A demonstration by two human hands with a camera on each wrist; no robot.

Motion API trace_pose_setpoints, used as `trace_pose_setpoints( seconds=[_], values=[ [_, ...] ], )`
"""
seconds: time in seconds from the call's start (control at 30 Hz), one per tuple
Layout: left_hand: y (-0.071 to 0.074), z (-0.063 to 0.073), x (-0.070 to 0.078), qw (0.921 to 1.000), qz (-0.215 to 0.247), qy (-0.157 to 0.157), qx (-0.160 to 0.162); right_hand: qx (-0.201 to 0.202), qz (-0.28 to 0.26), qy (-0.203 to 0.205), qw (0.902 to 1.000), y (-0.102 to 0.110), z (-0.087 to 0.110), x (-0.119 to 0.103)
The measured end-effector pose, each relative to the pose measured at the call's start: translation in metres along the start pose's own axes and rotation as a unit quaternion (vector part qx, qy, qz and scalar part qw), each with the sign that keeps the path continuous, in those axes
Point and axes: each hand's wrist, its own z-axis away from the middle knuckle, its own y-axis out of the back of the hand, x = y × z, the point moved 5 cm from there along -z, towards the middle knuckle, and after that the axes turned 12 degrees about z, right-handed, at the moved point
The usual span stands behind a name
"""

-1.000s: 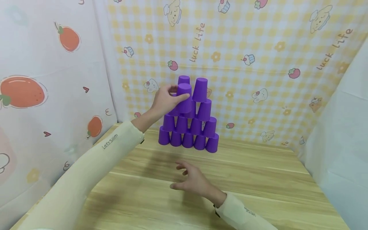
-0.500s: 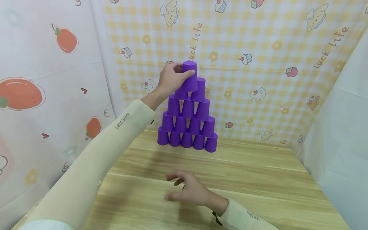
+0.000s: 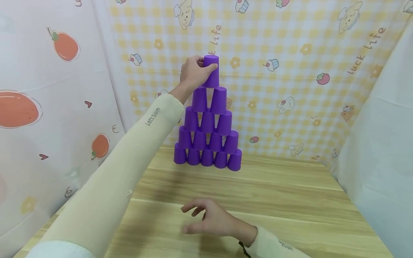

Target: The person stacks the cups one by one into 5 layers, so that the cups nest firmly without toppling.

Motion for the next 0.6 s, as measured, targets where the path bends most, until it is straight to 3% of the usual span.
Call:
trace_pose_setpoints(
  seconds=[0.13, 0.27, 0.43, 0.6],
  values=[
    [-0.004, -0.003, -0.008, 0.9998, -0.01, 0.018, -0.003, 0.002, -0.004, 0.001, 1.0, 0.0, 0.005, -0.001],
    [-0.012, -0.005, -0.014, 0.9996, -0.019, 0.014, -0.017, 0.006, -0.01, -0.005, 0.9999, 0.0, 0.01, -0.001],
    [-0.015, -0.005, -0.015, 0.999, -0.042, -0.006, -0.015, 0.009, -0.014, -0.004, 0.9998, -0.001, 0.015, -0.004],
    [-0.012, 0.001, -0.013, 0.9967, -0.079, 0.013, -0.01, 0.025, -0.001, -0.005, 0.9997, 0.002, 0.019, -0.005]
  ],
)
